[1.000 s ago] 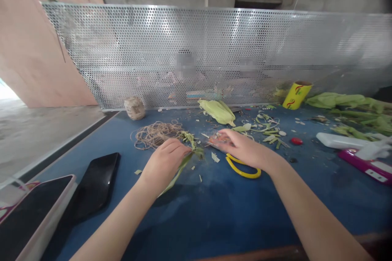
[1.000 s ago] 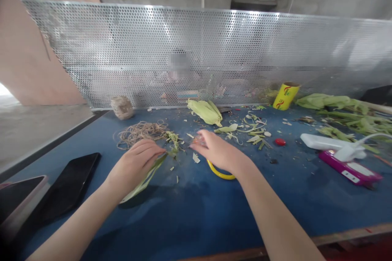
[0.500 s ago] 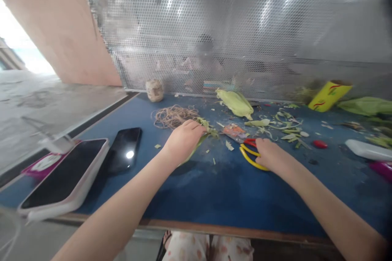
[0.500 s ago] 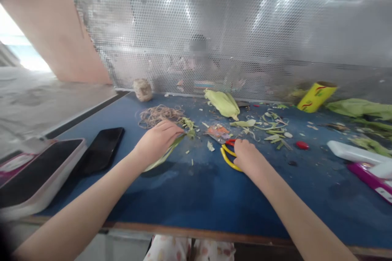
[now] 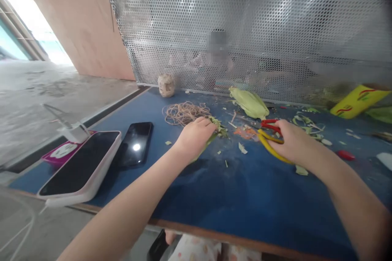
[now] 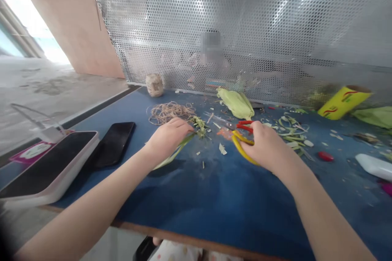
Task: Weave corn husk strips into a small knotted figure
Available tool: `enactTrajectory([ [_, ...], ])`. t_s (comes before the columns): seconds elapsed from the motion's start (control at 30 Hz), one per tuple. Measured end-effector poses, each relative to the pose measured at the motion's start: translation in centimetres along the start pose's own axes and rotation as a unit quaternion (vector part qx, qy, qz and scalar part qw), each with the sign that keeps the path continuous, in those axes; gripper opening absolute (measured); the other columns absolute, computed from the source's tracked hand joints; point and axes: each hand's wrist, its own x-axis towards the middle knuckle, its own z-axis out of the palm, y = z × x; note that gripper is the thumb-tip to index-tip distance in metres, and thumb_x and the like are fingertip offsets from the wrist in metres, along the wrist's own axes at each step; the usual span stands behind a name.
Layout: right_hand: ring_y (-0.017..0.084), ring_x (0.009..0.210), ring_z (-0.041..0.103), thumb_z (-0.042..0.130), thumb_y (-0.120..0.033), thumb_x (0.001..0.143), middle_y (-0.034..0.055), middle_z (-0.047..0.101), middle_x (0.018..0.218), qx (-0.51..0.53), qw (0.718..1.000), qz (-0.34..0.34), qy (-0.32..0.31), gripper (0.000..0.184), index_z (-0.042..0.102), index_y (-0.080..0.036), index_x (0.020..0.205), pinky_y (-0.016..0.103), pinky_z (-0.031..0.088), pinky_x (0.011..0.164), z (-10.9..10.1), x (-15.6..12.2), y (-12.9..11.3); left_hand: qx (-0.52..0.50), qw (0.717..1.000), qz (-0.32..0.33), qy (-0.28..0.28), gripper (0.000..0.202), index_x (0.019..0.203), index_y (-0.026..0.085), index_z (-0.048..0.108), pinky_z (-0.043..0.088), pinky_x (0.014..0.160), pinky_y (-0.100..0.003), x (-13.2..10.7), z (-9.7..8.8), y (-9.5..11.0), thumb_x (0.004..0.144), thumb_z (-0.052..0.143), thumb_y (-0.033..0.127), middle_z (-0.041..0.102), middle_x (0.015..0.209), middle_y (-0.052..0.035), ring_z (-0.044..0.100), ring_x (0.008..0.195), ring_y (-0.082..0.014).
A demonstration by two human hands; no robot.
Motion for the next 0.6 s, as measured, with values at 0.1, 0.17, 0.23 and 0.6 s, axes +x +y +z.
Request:
enactTrajectory([
  [0.1,0.028,0.088,0.057,0.055,-0.047,0.072,0.0126,0.059,0.097,0.018,0.999,-0.034,0.022,0.041,0.049,-0.018,0.1,0.036,0.044,0.072,-0.1,-0.5,0.0,0.004,1.0,-0.027,-0.011,0.018,0.093,0.017,0.062,0.05,0.071,-0.029,0.1,0.6,-0.4,0.083,0.046,0.015,0.066,0.088,-0.0047,0.06,0.086,-0.0195],
  [0.17,0.028,0.086,0.057,0.057,-0.048,0.069,0.011,0.059,0.095,-0.004,0.998,-0.058,0.029,0.039,0.05,-0.02,0.095,0.037,0.044,0.071,0.3,-1.0,0.4,0.006,0.999,-0.044,-0.021,0.019,0.092,0.018,0.062,0.05,0.066,-0.029,0.1,1.0,-0.6,0.084,0.045,0.017,0.067,0.085,-0.0043,0.063,0.081,-0.0194],
  [0.23,0.027,0.083,0.057,0.057,-0.05,0.068,0.0104,0.059,0.093,-0.026,0.996,-0.075,0.04,0.038,0.051,-0.02,0.091,0.037,0.044,0.07,0.7,-1.5,0.7,0.01,0.998,-0.048,-0.034,0.019,0.094,0.018,0.061,0.05,0.066,-0.027,0.2,1.3,-0.6,0.084,0.044,0.015,0.068,0.085,-0.0034,0.063,0.079,-0.0182],
  [0.6,0.026,0.083,0.055,0.052,-0.045,0.069,0.0097,0.057,0.086,-0.063,0.994,-0.082,0.033,0.034,0.053,-0.017,0.089,0.035,0.043,0.07,1.6,-3.1,-1.0,0.054,0.998,0.039,0.02,0.015,0.09,0.017,0.062,0.048,0.064,-0.024,0.5,1.0,0.7,0.083,0.049,0.017,0.065,0.079,-0.0033,0.059,0.08,-0.0165],
])
